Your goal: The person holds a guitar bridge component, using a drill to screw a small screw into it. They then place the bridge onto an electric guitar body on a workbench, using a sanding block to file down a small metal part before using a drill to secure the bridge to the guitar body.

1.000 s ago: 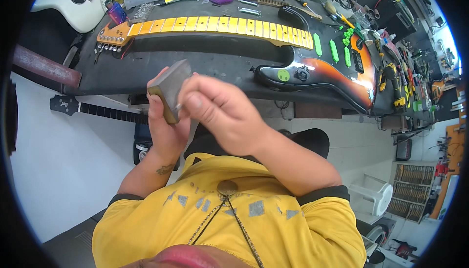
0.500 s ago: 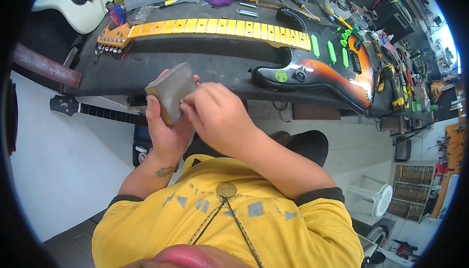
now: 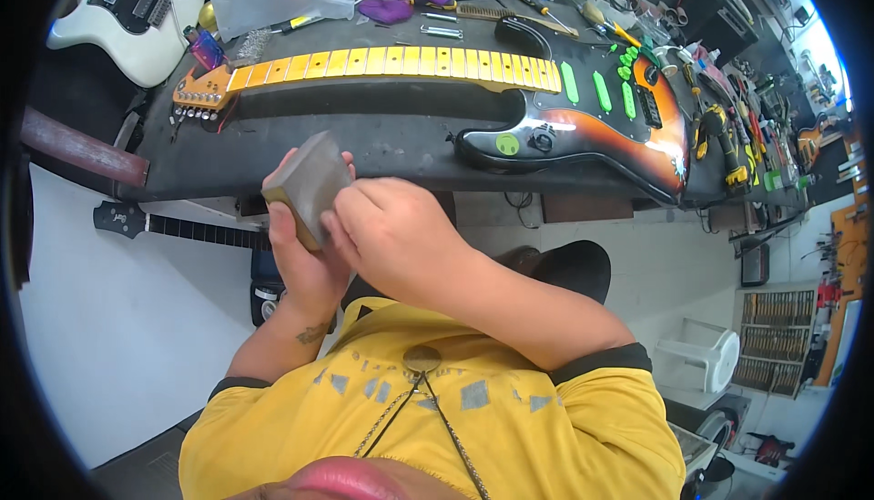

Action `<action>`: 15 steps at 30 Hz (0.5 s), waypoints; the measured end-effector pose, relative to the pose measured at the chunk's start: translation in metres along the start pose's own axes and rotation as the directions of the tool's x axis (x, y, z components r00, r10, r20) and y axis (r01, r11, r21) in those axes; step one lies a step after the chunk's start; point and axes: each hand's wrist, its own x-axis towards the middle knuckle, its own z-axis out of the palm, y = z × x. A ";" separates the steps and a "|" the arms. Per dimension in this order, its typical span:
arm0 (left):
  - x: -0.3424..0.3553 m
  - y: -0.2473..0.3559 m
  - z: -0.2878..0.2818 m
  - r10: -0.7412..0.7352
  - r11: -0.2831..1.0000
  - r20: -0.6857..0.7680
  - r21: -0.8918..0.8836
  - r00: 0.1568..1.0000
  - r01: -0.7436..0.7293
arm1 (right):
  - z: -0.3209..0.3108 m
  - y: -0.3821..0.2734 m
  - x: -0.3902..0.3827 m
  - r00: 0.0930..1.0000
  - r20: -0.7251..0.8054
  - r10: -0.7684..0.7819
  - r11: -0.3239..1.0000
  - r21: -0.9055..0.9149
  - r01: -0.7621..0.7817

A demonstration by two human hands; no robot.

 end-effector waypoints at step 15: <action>0.009 0.009 -0.002 -0.026 0.994 0.107 0.110 0.994 0.015 | -0.002 0.026 -0.009 0.773 0.127 0.621 0.418 0.781 -0.464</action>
